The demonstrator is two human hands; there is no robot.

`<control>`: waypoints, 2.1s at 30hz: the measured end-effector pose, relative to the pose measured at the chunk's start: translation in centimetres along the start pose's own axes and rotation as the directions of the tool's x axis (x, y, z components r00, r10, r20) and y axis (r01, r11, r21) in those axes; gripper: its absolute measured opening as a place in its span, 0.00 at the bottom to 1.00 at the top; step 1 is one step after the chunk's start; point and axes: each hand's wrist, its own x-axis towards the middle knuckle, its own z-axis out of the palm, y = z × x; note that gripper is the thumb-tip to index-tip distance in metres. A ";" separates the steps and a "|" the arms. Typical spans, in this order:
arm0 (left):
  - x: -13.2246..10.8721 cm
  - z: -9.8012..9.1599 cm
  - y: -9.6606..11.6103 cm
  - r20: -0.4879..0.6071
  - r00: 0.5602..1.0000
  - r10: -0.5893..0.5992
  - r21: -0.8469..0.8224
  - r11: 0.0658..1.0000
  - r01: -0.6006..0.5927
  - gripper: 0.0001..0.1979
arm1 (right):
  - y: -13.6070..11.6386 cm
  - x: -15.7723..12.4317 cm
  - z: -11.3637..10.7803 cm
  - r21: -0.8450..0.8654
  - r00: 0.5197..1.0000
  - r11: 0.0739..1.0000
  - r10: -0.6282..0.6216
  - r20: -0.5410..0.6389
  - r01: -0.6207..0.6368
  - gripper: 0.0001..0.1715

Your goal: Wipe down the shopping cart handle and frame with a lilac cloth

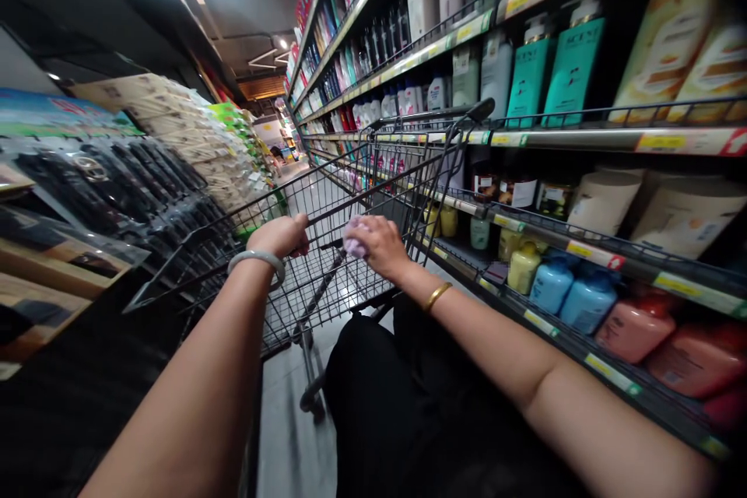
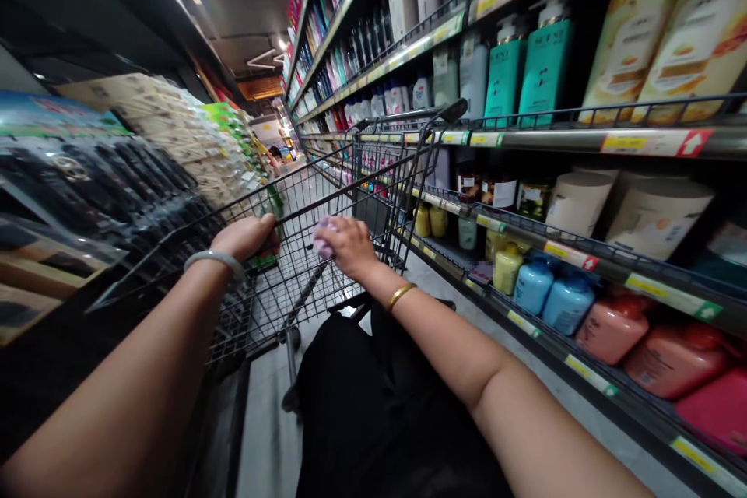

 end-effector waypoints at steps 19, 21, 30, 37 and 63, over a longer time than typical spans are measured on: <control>0.7 0.3 -0.6 0.055 0.998 -0.018 0.043 0.999 0.016 0.22 | -2.8 1.3 2.7 0.001 0.995 0.999 -0.052 -0.085 0.053 0.21; 0.4 0.2 -0.5 0.038 0.999 -0.019 0.041 0.999 0.017 0.22 | -2.0 -0.6 4.8 -0.017 0.991 0.991 -0.132 0.020 0.132 0.17; 0.2 0.4 -0.2 -0.045 0.999 -0.014 0.005 1.000 0.015 0.34 | -2.0 0.9 2.1 -0.024 0.999 1.000 -0.021 -0.049 0.020 0.21; -0.1 0.8 0.4 -0.039 0.999 -0.024 -0.085 0.996 0.021 0.34 | 0.0 -2.3 4.0 0.037 0.975 0.990 -0.140 0.175 0.136 0.21; -0.6 0.8 0.8 -0.065 0.998 -0.016 -0.160 0.987 0.005 0.38 | 3.8 -2.3 2.2 0.020 0.992 0.994 -0.111 0.063 0.110 0.18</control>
